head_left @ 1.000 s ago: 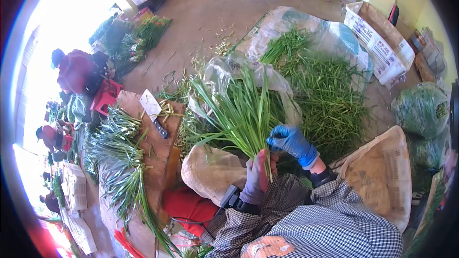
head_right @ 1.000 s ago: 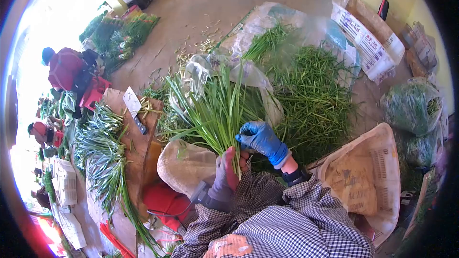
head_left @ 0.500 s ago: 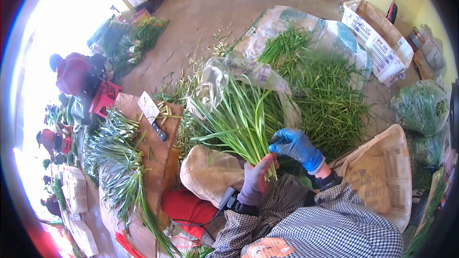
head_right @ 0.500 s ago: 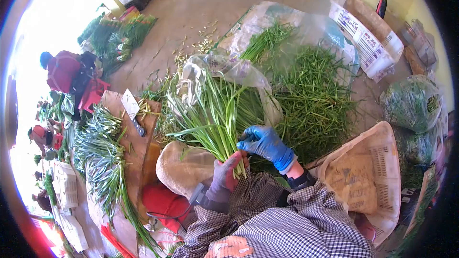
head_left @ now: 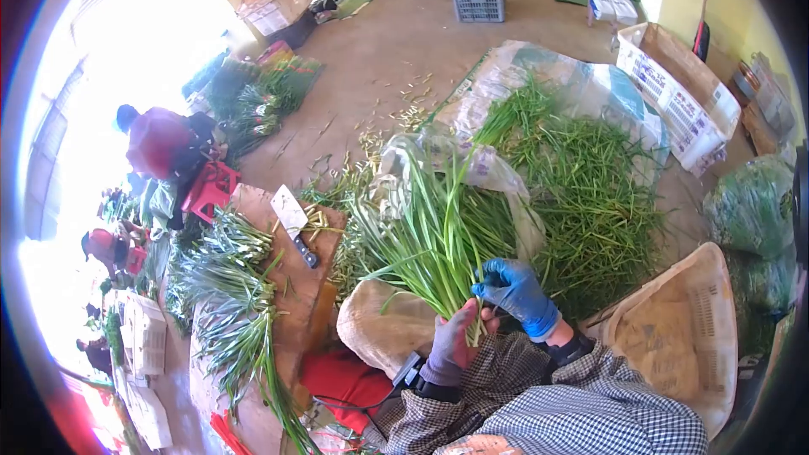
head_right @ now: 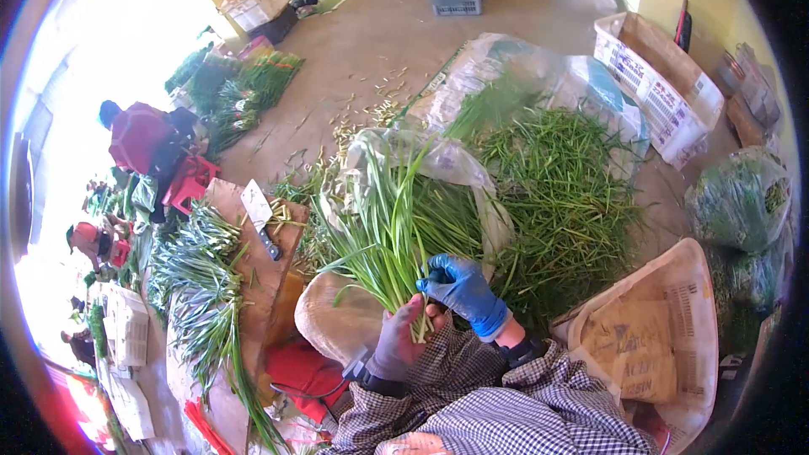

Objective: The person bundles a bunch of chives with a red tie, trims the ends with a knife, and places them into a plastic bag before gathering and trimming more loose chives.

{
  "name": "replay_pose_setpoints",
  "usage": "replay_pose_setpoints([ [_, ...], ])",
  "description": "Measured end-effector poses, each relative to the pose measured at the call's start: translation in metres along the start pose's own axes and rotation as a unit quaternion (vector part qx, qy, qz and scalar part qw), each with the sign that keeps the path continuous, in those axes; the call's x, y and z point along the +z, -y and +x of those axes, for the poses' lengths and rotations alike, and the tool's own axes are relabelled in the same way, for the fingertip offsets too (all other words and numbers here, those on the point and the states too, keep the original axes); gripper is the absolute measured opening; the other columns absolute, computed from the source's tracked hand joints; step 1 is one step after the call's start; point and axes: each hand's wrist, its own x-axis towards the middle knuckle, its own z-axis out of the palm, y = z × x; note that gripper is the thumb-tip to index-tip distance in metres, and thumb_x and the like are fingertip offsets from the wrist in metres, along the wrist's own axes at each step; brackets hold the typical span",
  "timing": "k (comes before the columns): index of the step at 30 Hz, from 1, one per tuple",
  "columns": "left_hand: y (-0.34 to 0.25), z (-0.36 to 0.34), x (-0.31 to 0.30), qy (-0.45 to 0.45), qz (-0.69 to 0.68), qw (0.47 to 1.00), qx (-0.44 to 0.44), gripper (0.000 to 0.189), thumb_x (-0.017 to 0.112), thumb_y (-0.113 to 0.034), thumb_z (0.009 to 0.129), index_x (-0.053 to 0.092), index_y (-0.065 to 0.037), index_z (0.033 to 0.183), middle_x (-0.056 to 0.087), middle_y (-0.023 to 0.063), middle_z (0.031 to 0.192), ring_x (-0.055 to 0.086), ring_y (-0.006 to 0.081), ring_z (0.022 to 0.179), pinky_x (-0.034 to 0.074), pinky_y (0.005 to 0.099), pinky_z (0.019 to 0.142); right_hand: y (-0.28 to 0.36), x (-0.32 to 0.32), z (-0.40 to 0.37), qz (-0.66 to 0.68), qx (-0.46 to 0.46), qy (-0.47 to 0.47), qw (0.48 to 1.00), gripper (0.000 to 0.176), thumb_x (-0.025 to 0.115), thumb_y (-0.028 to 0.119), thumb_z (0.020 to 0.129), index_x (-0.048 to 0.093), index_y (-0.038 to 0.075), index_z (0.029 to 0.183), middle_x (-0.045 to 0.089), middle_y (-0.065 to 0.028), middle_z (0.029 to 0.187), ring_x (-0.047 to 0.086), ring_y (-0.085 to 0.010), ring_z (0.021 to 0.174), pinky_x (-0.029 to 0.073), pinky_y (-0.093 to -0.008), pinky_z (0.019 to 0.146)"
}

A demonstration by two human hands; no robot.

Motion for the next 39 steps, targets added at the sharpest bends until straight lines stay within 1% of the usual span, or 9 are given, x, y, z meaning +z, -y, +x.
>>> replay_pose_setpoints([
  [10,-0.031,-0.037,-0.018,-0.009,-0.013,1.000,0.025,0.021,0.063,-0.020,0.093,0.060,-0.002,0.103,0.058,0.0036,0.078,0.049,0.0086,0.057,0.039,0.0202,0.048,0.031,0.031,-0.001,0.187,0.057,0.065,0.979,0.015,0.074,0.005,0.080,0.071,0.000,0.093,0.068,-0.0011,0.079,0.061,-0.0078,0.069,0.050,-0.0233,0.065],
  [16,-0.056,-0.086,-0.030,-0.066,0.076,0.979,0.180,0.024,0.060,-0.013,0.092,0.055,-0.007,0.114,0.058,0.0040,0.088,0.044,0.0075,0.059,0.034,0.0195,0.047,0.048,0.071,0.004,0.157,0.023,0.187,0.969,0.018,0.074,0.009,0.082,0.072,0.002,0.099,0.066,0.0020,0.080,0.055,-0.0039,0.069,0.045,-0.0202,0.061],
  [18,-0.052,-0.097,-0.066,-0.045,0.021,0.983,0.178,0.029,0.062,-0.007,0.089,0.055,-0.006,0.117,0.060,0.0061,0.097,0.054,0.0114,0.065,0.041,0.0210,0.049,0.052,0.096,0.004,0.182,0.042,0.248,0.950,0.019,0.074,0.009,0.083,0.072,0.000,0.099,0.067,0.0019,0.081,0.055,-0.0041,0.070,0.045,-0.0205,0.062],
  [20,-0.042,-0.109,-0.084,-0.171,0.019,0.962,0.212,0.035,0.063,0.002,0.085,0.055,-0.005,0.118,0.062,0.0078,0.104,0.063,0.0170,0.080,0.052,0.0257,0.061,0.044,0.121,0.005,0.170,0.098,0.286,0.938,0.017,0.074,0.009,0.083,0.072,0.000,0.097,0.069,0.0008,0.084,0.056,-0.0044,0.072,0.047,-0.0211,0.064],
  [21,-0.042,-0.119,-0.091,-0.204,0.013,0.964,0.169,0.041,0.062,0.008,0.083,0.054,-0.004,0.121,0.062,0.0084,0.107,0.064,0.0209,0.095,0.055,0.0326,0.078,0.040,0.132,0.003,0.163,0.071,0.288,0.941,0.017,0.074,0.009,0.083,0.071,0.000,0.097,0.069,0.0002,0.085,0.057,-0.0044,0.071,0.047,-0.0211,0.064],
  [24,-0.028,-0.133,-0.120,-0.179,-0.031,0.955,0.233,0.043,0.062,0.007,0.083,0.054,-0.004,0.124,0.062,0.0075,0.109,0.063,0.0204,0.096,0.056,0.0327,0.078,0.052,0.153,-0.002,0.143,0.084,0.323,0.932,0.016,0.073,0.008,0.083,0.070,0.000,0.096,0.070,-0.0007,0.082,0.059,-0.0049,0.070,0.049,-0.0212,0.064],
  [28,-0.043,-0.153,-0.114,-0.237,0.001,0.942,0.238,0.047,0.065,-0.001,0.080,0.053,0.003,0.125,0.062,0.0064,0.081,0.045,0.0067,0.052,0.032,0.0203,0.043,0.058,0.170,0.001,0.157,0.116,0.324,0.926,0.012,0.072,0.012,0.086,0.070,0.001,0.089,0.067,0.0001,0.073,0.057,-0.0048,0.066,0.048,-0.0218,0.060],
  [33,-0.051,-0.163,-0.128,-0.252,-0.003,0.930,0.267,0.041,0.066,-0.004,0.084,0.057,0.000,0.123,0.063,0.0040,0.081,0.046,0.0054,0.052,0.033,0.0195,0.043,0.041,0.156,0.038,0.039,0.108,0.280,0.953,0.016,0.070,0.018,0.089,0.069,0.004,0.081,0.064,0.0012,0.069,0.054,-0.0044,0.059,0.044,-0.0217,0.054],
  [39,-0.052,-0.163,-0.142,-0.266,0.009,0.925,0.271,0.033,0.068,-0.006,0.086,0.060,-0.006,0.118,0.064,-0.0005,0.081,0.049,0.0040,0.055,0.036,0.0186,0.047,0.092,0.173,0.070,0.136,-0.052,0.183,0.972,0.014,0.067,0.013,0.090,0.068,0.002,0.082,0.067,-0.0029,0.073,0.055,-0.0053,0.058,0.045,-0.0201,0.055],
])
